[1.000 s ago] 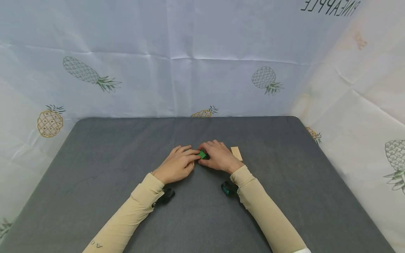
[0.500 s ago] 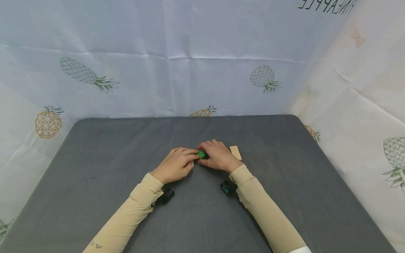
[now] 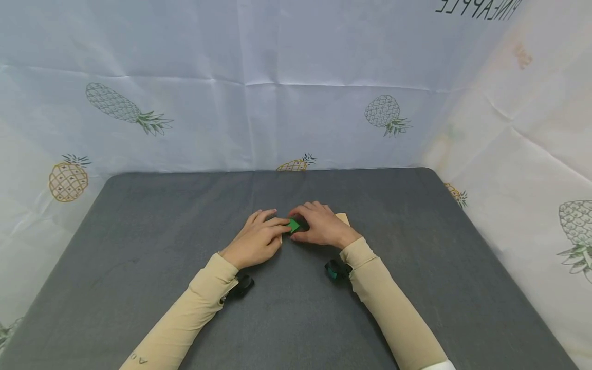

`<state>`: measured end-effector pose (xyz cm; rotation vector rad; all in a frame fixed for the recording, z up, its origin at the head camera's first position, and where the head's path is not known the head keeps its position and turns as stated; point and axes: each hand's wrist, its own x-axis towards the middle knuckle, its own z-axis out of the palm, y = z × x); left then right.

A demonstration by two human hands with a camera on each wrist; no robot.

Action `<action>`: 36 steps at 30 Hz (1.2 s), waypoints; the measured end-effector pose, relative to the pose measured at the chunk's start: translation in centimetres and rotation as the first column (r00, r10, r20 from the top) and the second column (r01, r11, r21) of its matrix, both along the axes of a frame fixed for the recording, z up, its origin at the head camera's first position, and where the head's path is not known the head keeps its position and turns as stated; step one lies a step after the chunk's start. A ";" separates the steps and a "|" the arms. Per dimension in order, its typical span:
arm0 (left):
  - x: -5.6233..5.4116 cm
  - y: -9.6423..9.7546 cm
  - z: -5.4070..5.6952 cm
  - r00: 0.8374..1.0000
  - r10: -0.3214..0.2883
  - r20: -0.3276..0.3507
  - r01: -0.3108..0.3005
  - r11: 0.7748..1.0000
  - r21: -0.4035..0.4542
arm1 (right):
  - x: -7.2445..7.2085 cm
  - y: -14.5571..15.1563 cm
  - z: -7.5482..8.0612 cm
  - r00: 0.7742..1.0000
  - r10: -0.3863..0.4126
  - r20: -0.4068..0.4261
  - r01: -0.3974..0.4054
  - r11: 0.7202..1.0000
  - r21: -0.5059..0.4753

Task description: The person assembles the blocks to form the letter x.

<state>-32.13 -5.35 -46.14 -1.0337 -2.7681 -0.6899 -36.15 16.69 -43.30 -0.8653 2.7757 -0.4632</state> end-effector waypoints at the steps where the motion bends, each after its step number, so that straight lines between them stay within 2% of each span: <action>1: 0.0 0.0 0.0 1.000 -0.001 0.000 0.001 1.000 0.002 | 0.0 0.1 0.1 1.000 -0.004 -0.001 0.004 1.000 0.001; 17: 0.1 0.1 0.0 1.000 0.008 0.019 -0.009 1.000 0.011 | -0.5 2.1 1.8 0.989 -0.131 -0.065 0.130 0.991 -0.017; 21: 0.1 0.1 0.0 1.000 0.015 0.022 -0.015 1.000 0.010 | -0.6 2.5 2.1 0.985 -0.157 -0.073 0.159 0.987 0.010; 31: 0.2 0.0 0.1 0.999 0.021 0.046 -0.022 0.999 0.026 | -0.5 2.5 2.1 0.977 -0.214 -0.002 0.212 0.962 0.172; 36: 0.2 0.1 0.0 0.999 0.011 0.035 -0.012 1.000 0.023 | -0.4 2.5 1.8 0.972 -0.234 0.010 0.227 0.951 0.208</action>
